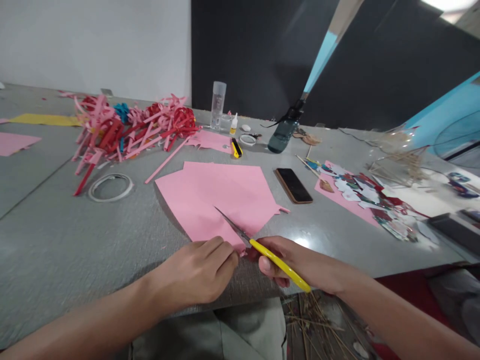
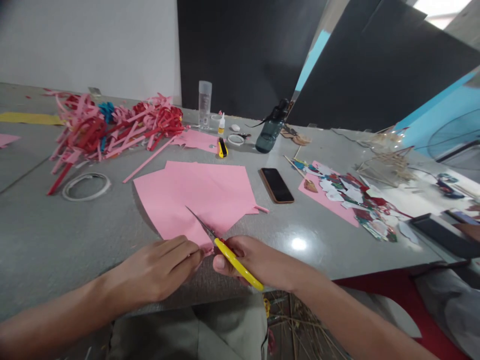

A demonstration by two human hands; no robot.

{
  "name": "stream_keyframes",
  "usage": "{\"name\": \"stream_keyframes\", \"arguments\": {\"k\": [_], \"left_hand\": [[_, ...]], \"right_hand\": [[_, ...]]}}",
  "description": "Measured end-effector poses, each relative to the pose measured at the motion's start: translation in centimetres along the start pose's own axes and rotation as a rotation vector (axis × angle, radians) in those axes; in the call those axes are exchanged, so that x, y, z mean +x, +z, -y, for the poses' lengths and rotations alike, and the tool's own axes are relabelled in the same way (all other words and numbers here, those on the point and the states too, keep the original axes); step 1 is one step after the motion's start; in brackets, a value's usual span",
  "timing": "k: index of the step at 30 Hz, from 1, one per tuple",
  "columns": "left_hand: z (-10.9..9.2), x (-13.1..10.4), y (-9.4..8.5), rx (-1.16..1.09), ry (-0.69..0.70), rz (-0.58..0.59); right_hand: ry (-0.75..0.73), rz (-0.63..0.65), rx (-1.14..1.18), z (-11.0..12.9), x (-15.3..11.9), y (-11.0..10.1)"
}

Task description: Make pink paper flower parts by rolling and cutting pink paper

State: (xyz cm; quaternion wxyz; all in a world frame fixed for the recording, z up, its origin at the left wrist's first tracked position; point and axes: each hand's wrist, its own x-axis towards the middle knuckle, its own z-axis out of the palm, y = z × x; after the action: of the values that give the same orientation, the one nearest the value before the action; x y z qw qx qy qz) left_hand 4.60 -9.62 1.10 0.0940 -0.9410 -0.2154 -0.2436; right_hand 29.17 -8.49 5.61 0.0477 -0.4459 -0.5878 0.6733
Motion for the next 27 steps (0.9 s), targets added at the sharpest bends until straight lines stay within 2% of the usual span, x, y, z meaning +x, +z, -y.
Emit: {"name": "stream_keyframes", "arguments": {"k": [8, 12, 18, 24, 27], "left_hand": [[-0.1, 0.1, 0.1, 0.014, 0.031, -0.053], [-0.2, 0.0, -0.2, -0.020, 0.028, -0.020], [-0.2, -0.1, -0.1, -0.022, 0.038, -0.034], [-0.4, -0.2, 0.0, -0.046, 0.061, -0.040], [-0.4, -0.2, 0.1, -0.047, 0.057, -0.045]], "right_hand": [[0.012, -0.018, 0.051, -0.2, 0.8, 0.4], [0.056, -0.050, 0.081, 0.2, 1.1, 0.8], [0.076, -0.085, 0.066, 1.1, 1.0, 1.5], [-0.065, -0.125, -0.021, 1.6, 0.9, 1.4], [-0.079, -0.139, -0.025, 1.8, 1.0, 1.4]]}}
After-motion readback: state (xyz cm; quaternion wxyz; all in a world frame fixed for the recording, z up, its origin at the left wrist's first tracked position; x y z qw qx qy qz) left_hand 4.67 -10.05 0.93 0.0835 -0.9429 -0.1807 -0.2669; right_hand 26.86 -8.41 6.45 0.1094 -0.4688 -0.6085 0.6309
